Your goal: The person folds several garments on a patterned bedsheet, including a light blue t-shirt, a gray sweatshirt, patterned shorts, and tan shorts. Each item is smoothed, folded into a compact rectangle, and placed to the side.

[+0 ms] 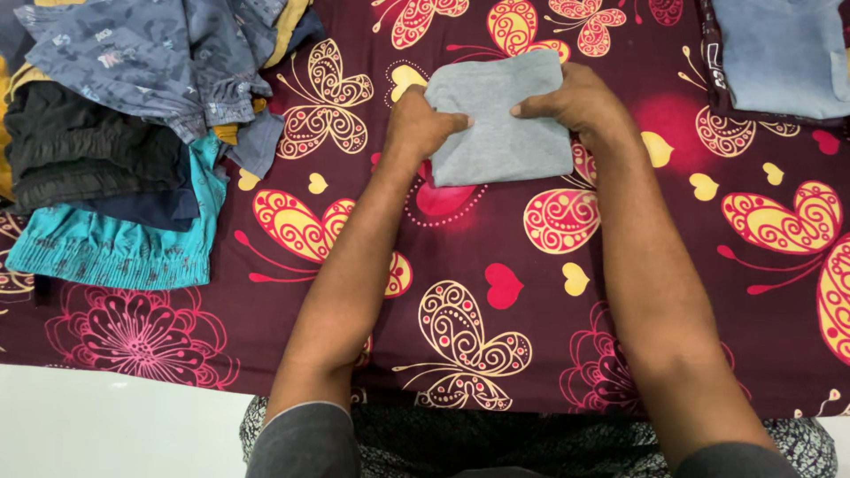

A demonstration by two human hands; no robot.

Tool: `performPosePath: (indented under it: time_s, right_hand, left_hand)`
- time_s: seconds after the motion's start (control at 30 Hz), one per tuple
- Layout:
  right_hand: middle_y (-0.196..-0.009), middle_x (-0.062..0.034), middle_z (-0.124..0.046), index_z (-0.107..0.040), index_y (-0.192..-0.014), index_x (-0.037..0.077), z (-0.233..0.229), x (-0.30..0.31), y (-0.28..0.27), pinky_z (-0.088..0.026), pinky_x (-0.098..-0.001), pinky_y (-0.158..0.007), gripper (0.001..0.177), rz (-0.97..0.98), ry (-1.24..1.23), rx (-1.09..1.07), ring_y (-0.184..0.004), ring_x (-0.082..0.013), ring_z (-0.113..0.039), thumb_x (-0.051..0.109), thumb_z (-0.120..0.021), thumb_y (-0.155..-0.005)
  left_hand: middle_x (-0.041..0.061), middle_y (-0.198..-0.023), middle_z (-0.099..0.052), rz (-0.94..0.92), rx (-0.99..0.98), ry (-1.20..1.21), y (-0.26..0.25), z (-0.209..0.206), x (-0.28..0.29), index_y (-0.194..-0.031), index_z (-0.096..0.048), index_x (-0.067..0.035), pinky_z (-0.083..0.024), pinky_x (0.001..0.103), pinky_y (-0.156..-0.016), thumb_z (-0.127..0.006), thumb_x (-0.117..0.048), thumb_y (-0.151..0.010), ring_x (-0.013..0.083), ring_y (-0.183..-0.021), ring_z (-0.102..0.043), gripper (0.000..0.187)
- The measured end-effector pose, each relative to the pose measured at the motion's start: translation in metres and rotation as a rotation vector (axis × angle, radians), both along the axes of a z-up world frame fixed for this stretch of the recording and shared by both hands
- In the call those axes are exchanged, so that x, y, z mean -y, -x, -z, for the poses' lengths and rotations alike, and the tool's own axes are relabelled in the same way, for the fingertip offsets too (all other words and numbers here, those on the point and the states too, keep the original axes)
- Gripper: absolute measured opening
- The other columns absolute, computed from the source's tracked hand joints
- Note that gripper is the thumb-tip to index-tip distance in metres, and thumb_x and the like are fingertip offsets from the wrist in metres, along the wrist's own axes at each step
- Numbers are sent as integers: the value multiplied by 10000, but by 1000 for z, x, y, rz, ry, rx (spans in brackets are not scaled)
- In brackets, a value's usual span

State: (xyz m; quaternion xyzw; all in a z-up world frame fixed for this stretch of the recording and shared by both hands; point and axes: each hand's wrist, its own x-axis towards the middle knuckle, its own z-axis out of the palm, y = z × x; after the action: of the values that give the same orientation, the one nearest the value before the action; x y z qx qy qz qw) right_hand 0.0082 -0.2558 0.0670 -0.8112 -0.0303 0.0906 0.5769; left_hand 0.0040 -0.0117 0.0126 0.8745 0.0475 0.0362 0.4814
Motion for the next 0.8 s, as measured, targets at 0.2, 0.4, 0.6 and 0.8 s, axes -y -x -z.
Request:
performPosePath:
  time_s: [0.2,0.4,0.6,0.8]
  right_hand:
    - [-992,-83,-787,-755,-1081,0,-8,2,5,-622,-340,-822,349,29,-193,66,-867,-187,-758,-14,-837,-742]
    - [-1097,-42,-749,-720,-1115,42,-28,20,8,-613,-329,-929,275,-133,-318,550,-1025,-156,-721,-143,-744,-913]
    - [-1117,-40,-730,-696,-1277,35,-34,75,20,-538,-266,-993,570,-413,42,358,-1106,-137,-688,-174,-544,-768]
    - [-1118,-56,-750,-734,-1235,31,-11,34,12,-545,-338,-891,280,-162,230,442,-1041,-181,-704,68,-733,-957]
  left_hand:
    - [155,-1089,-772,125,94,533,2,-1,6,-1167,-683,52,-592,327,-886,-811,-40,-696,222,-986,-749,496]
    - [109,-1231,-711,446,727,737,7,-24,-10,-1335,-510,-11,-544,305,-1080,-607,194,-844,159,-1222,-678,541]
    - [99,-1026,-782,580,352,290,13,-27,-54,-1071,-711,-3,-560,263,-875,-411,162,-773,170,-1041,-770,455]
    - [108,-1130,-751,364,621,78,16,-9,-10,-1155,-708,-11,-578,349,-941,-601,6,-941,242,-1074,-736,240]
